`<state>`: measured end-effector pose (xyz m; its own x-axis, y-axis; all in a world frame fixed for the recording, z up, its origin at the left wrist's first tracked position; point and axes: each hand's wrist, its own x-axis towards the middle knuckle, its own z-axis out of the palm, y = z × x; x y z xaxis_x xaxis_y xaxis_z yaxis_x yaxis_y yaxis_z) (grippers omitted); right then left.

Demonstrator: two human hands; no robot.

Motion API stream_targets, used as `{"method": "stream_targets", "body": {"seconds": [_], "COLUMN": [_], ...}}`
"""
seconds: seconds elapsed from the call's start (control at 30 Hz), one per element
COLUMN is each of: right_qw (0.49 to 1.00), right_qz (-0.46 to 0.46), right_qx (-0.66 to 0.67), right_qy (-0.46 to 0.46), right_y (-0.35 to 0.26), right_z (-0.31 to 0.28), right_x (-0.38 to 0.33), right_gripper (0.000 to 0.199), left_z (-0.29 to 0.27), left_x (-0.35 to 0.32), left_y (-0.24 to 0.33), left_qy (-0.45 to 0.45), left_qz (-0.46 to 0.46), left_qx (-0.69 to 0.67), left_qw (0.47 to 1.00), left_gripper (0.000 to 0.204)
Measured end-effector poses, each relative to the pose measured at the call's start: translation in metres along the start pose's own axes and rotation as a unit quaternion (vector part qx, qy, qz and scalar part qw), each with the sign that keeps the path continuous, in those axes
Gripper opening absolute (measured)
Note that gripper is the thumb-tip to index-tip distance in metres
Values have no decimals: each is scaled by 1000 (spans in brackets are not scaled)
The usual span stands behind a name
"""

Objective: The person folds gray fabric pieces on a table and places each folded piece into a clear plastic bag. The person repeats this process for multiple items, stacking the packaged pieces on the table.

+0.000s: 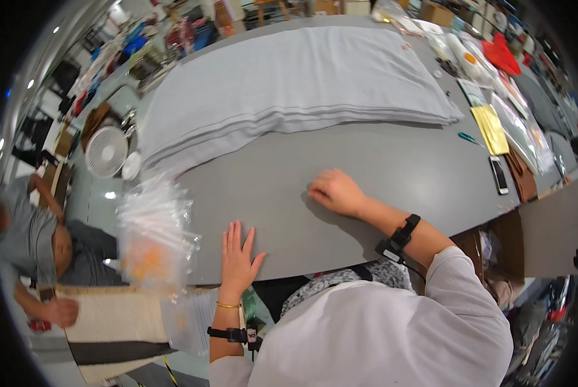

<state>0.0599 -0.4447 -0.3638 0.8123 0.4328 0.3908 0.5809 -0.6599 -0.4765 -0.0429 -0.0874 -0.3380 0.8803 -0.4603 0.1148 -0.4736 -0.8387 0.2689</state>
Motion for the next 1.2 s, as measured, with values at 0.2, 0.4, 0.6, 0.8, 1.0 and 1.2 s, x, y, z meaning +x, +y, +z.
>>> {"method": "stream_targets", "body": {"seconds": [0.2, 0.4, 0.6, 0.8, 1.0, 1.2], "right_qw": [945, 966, 940, 906, 956, 990], "right_qz": [192, 169, 331, 69, 29, -100], "right_qx": [-79, -126, -81, 260, -173, -31], "right_qy": [253, 151, 37, 328, 237, 96], "right_y": [125, 190, 202, 195, 154, 19], "right_z": [-99, -126, -155, -206, -229, -186], "right_x": [33, 39, 47, 80, 33, -54], "right_gripper": [10, 21, 25, 18, 9, 14], "left_z": [1, -6, -4, 2, -16, -78], "left_x": [3, 51, 237, 398, 378, 191], "left_y": [3, 6, -2, 9, -19, -87], "left_qy": [-15, 45, -19, -107, 65, 102], "left_qz": [-25, -45, -105, -274, -226, -190], "left_qx": [22, -39, -431, -722, -759, -621], "left_qw": [999, 997, 896, 626, 608, 753], "left_gripper": [69, 43, 27, 74, 56, 43]}}
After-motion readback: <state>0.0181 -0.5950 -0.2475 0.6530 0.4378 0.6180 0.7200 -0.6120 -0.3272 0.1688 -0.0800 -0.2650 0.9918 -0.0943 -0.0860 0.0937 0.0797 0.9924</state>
